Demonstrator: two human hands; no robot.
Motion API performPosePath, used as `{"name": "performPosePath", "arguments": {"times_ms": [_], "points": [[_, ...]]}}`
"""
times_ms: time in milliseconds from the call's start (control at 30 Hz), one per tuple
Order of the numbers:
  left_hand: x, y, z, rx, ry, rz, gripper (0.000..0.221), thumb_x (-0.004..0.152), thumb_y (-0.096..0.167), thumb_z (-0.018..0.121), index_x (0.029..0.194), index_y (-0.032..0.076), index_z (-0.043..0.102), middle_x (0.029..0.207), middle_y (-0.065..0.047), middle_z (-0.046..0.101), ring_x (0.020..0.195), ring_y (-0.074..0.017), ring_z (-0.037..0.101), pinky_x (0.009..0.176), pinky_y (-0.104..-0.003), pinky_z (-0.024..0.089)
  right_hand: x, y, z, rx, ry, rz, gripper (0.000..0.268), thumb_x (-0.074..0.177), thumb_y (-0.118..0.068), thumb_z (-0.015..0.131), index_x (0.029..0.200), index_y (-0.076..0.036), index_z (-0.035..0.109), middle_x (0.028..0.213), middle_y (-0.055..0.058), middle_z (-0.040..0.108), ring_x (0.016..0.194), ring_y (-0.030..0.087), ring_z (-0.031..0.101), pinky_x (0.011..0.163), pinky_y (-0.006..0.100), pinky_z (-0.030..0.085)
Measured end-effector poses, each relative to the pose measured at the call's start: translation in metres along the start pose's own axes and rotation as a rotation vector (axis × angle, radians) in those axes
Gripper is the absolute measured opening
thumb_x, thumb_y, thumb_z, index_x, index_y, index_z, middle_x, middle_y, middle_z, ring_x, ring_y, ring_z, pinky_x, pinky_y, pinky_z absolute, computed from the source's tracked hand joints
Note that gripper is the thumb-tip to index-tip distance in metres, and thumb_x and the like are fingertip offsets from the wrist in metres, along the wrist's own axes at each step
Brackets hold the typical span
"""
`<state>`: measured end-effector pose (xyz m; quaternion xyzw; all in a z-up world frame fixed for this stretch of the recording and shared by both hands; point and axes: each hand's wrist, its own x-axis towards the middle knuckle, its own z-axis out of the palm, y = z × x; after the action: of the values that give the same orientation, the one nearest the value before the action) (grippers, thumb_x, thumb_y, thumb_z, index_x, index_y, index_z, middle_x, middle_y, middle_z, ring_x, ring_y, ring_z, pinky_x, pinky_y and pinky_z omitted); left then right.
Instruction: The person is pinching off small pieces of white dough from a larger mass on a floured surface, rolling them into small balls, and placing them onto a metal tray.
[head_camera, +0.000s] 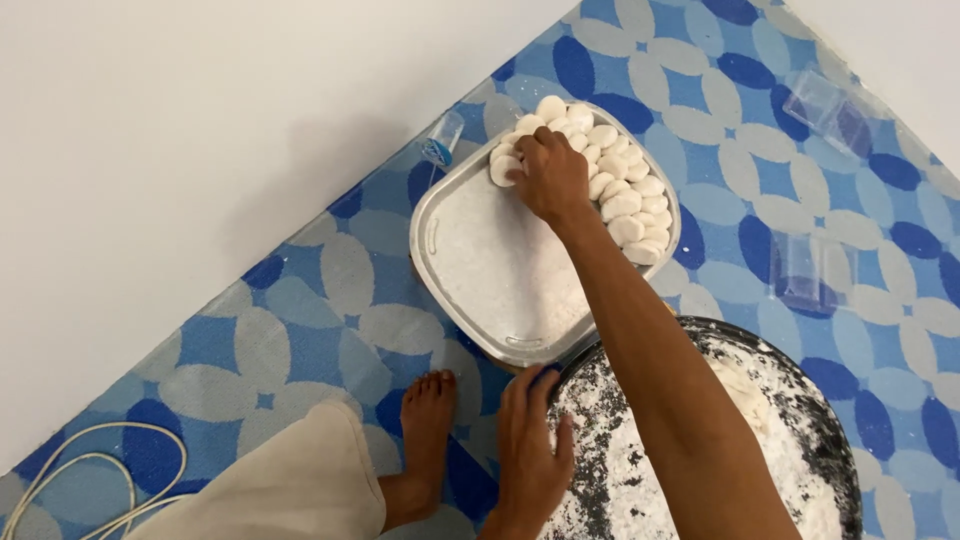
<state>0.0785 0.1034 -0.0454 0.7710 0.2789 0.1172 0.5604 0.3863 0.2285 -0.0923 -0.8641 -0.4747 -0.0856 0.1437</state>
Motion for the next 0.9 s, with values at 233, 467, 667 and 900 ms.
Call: {"name": "performPosePath", "arguments": {"times_ms": [233, 467, 667, 900], "points": [[-0.006, -0.022, 0.012, -0.052, -0.014, -0.12, 0.047, 0.085, 0.002, 0.062, 0.131, 0.003, 0.053, 0.123, -0.015, 0.061, 0.112, -0.031, 0.062, 0.093, -0.044, 0.048, -0.003, 0.003, 0.007, -0.03, 0.016, -0.037, 0.028, 0.077, -0.01, 0.079, 0.102, -0.005, 0.069, 0.103, 0.009, 0.06, 0.092, 0.028, 0.06, 0.077, 0.04, 0.053], [-0.004, -0.022, 0.012, -0.113, -0.076, -0.211, 0.044, 0.089, 0.006, 0.059, 0.133, 0.006, 0.052, 0.125, -0.013, 0.061, 0.113, -0.0292, 0.064, 0.095, -0.044, 0.05, 0.001, 0.003, 0.013, -0.087, -0.022, 0.001, 0.05, 0.072, -0.033, 0.087, 0.111, -0.007, 0.068, 0.11, 0.01, 0.061, 0.099, 0.027, 0.057, 0.09, 0.042, 0.044], [-0.001, -0.017, 0.007, -0.134, -0.108, -0.272, 0.043, 0.089, 0.007, 0.058, 0.132, 0.007, 0.053, 0.124, -0.011, 0.061, 0.113, -0.0279, 0.063, 0.095, -0.043, 0.049, -0.003, -0.001, 0.024, -0.155, 0.136, -0.007, 0.043, 0.071, -0.02, 0.084, 0.107, -0.006, 0.066, 0.114, 0.011, 0.054, 0.099, 0.027, 0.05, 0.087, 0.039, 0.039], [0.001, -0.02, 0.01, -0.094, -0.1, -0.229, 0.04, 0.09, 0.005, 0.058, 0.13, 0.006, 0.054, 0.113, -0.01, 0.061, 0.1, -0.0265, 0.065, 0.086, -0.041, 0.051, -0.018, -0.002, 0.009, -0.079, 0.231, 0.007, 0.033, 0.08, -0.015, 0.081, 0.108, -0.007, 0.064, 0.113, 0.01, 0.059, 0.096, 0.026, 0.053, 0.086, 0.039, 0.038]]}}
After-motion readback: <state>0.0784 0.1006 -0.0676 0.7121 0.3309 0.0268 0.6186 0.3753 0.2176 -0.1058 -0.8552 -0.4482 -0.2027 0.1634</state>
